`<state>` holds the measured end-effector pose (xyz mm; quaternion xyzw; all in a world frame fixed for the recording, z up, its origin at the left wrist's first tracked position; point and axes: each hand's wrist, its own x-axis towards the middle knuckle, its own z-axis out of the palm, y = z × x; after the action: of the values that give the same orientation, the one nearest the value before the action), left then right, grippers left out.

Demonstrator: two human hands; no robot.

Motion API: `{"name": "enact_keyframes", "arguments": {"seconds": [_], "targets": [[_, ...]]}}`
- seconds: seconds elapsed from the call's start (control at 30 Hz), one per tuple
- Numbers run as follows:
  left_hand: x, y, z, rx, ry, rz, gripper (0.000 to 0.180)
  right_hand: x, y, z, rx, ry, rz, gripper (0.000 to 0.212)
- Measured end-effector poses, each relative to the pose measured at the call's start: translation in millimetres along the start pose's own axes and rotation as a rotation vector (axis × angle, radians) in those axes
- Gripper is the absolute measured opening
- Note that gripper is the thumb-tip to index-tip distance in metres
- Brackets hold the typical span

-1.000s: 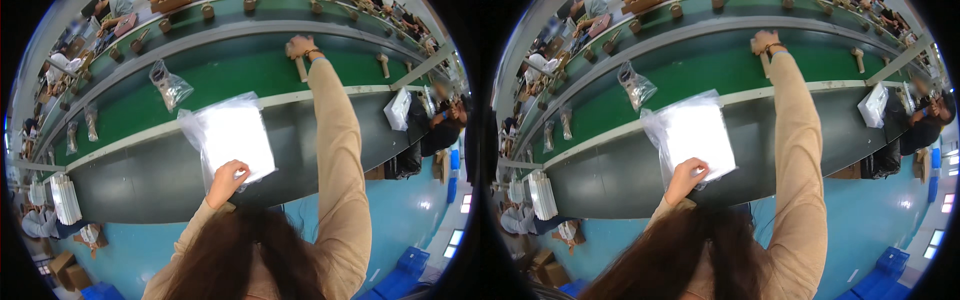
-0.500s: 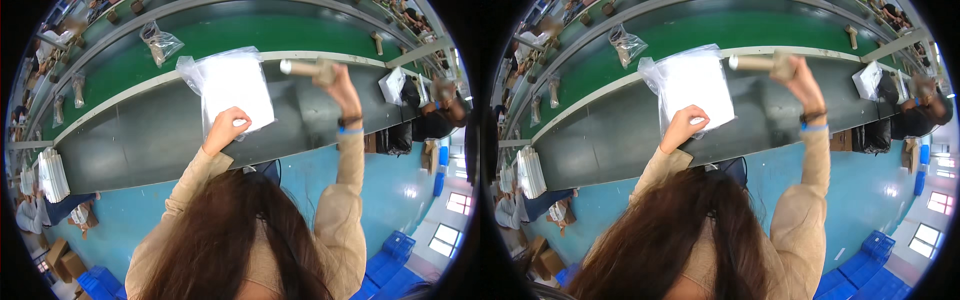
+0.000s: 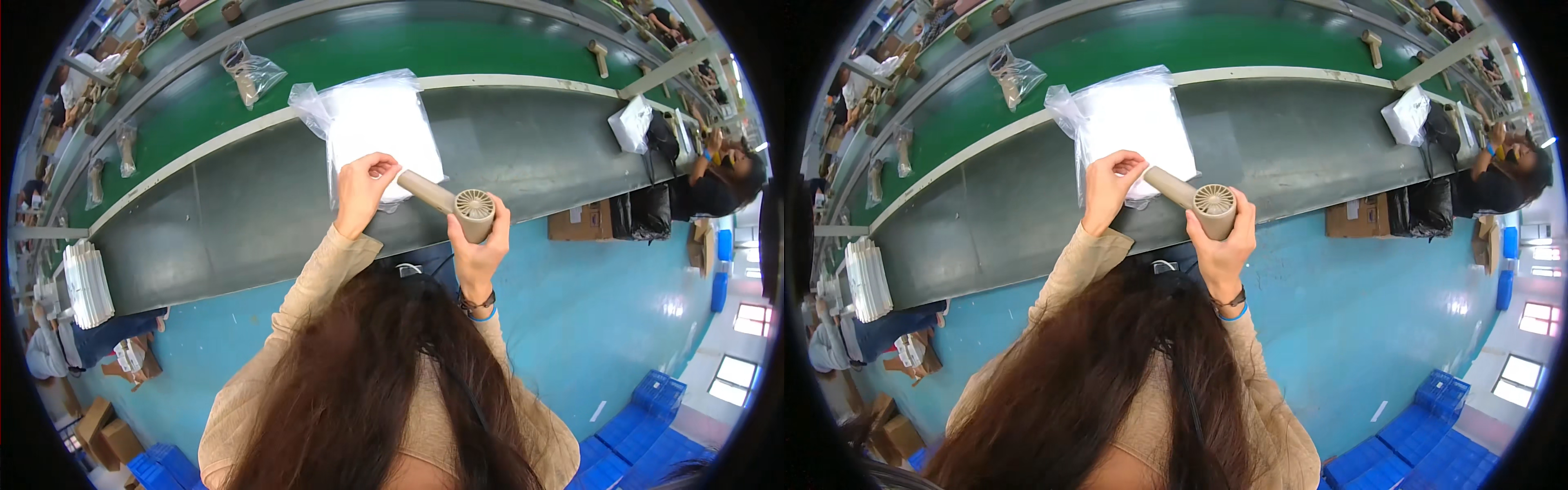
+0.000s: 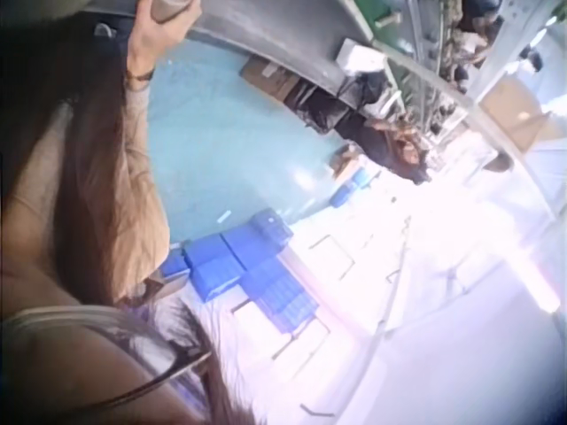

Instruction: Packing small portable fans into plastic bags on a factory assembly line.

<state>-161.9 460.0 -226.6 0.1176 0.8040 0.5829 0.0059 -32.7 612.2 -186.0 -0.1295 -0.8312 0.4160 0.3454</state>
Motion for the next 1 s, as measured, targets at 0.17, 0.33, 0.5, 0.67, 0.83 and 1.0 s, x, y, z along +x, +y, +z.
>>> {"name": "enact_keyframes", "arguments": {"seconds": [0.17,0.33,0.5,0.67,0.83,1.0], "targets": [[-6,14,-4,-0.087,0.001,0.059,0.013,-2,-8,12,-0.014,0.028,-0.059,0.057],[-9,31,-6,0.024,0.013,0.142,0.012,2,-11,37,-0.07,0.114,-0.09,0.058],[-8,25,4,-0.475,-0.198,-0.12,0.015,18,-13,53,0.002,0.151,-0.079,0.058],[5,31,-1,-0.733,-0.192,-0.108,0.017,22,-11,59,0.02,0.004,-0.151,0.06],[15,62,-17,-0.414,-0.177,-0.036,0.014,36,-22,62,-0.121,-0.144,-0.318,0.062],[36,79,-36,-0.056,-0.048,0.215,0.016,61,-36,69,-0.225,-0.245,-0.422,0.059]]}}
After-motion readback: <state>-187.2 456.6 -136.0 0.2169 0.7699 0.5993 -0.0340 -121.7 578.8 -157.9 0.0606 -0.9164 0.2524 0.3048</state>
